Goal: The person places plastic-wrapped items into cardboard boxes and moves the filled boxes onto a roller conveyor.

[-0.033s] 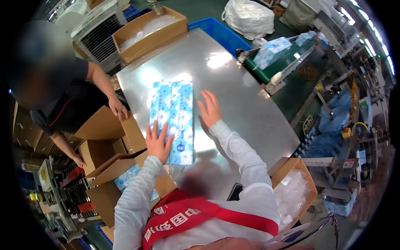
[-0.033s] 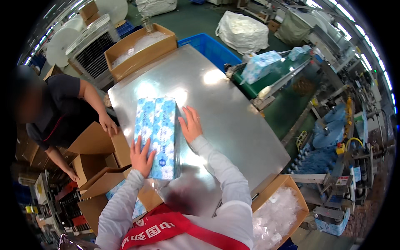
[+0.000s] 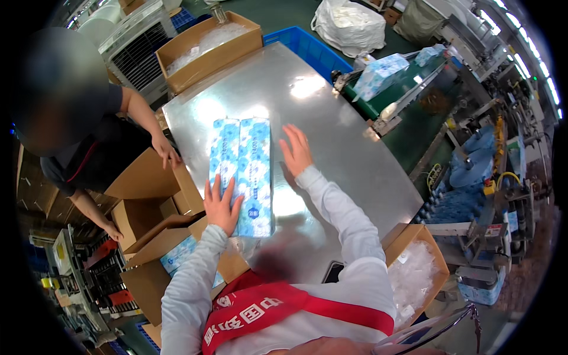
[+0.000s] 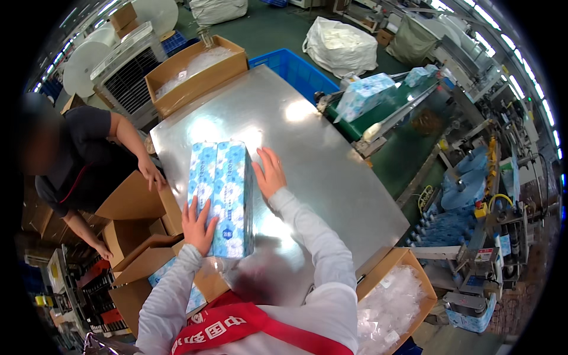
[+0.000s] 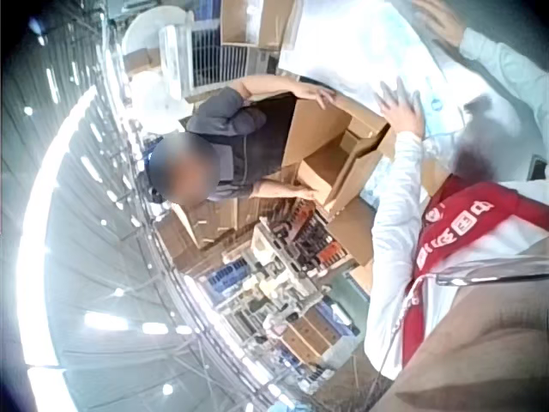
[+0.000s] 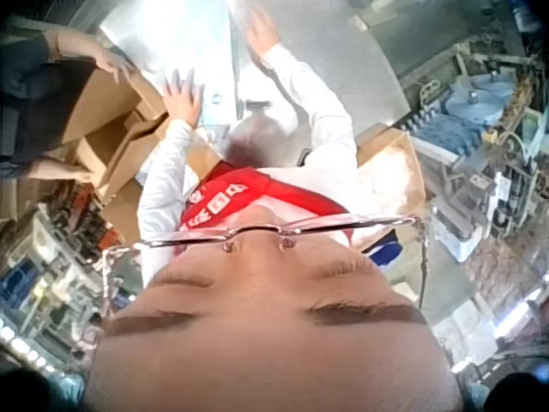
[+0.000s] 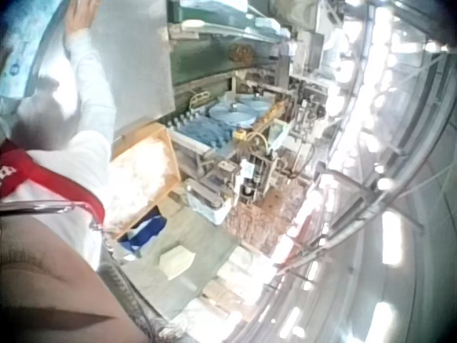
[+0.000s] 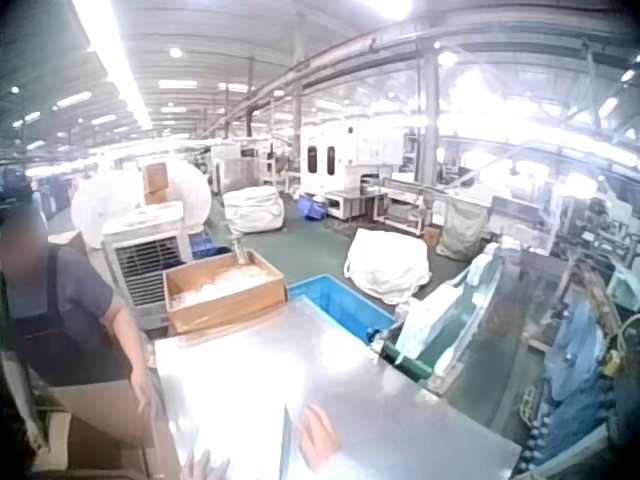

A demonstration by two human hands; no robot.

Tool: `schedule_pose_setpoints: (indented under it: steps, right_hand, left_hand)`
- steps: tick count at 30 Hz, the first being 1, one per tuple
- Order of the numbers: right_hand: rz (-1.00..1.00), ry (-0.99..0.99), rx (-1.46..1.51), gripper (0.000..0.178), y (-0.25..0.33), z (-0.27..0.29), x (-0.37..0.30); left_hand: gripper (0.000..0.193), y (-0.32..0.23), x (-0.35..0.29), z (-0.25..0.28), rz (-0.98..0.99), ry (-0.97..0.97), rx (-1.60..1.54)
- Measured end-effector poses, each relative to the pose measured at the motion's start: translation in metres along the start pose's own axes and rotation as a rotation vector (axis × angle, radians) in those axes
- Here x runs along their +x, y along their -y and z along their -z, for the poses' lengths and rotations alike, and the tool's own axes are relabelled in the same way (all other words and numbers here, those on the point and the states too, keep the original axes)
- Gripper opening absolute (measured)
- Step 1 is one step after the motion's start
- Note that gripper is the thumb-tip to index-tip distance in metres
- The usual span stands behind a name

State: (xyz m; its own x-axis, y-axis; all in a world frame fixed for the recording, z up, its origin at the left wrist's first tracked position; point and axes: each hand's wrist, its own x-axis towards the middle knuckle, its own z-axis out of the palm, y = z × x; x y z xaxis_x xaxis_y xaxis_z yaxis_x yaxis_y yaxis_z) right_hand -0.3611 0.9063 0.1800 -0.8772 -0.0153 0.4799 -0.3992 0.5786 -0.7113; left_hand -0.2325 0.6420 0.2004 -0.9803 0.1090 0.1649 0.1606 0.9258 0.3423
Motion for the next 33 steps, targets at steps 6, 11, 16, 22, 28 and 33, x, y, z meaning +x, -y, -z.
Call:
schedule_pose_setpoints:
  steps: [6, 11, 16, 22, 28, 33]
  right_hand:
    - [0.138, -0.214, -0.535, 0.046, -0.085, 0.066, 0.159]
    - [-0.596, -0.003, -0.856, 0.062, -0.103, 0.115, 0.212]
    - [-0.363, 0.236, -0.750, 0.068, -0.135, 0.102, 0.127]
    - [0.087, 0.275, -0.295, 0.039, 0.005, 0.042, -0.080]
    - [-0.955, -0.147, 0.648, 0.053, 0.112, 0.052, -0.279]
    - [-1.197, 0.259, 0.477, 0.060, 0.086, 0.114, -0.325]
  left_hand:
    - [0.057, -0.006, -0.002, 0.009, -0.014, -0.016, -0.034]
    - [0.062, 0.004, -0.001, 0.008, -0.044, -0.019, -0.054]
    - [0.097, 0.006, 0.014, 0.015, 0.051, -0.028, -0.180]
    - [0.127, 0.038, 0.017, 0.014, 0.203, 0.253, -0.531]
    - [0.130, 0.002, -0.072, 0.029, 0.071, 0.382, -0.572]
    - [0.128, -0.016, -0.076, 0.040, 0.294, 0.633, -0.885]
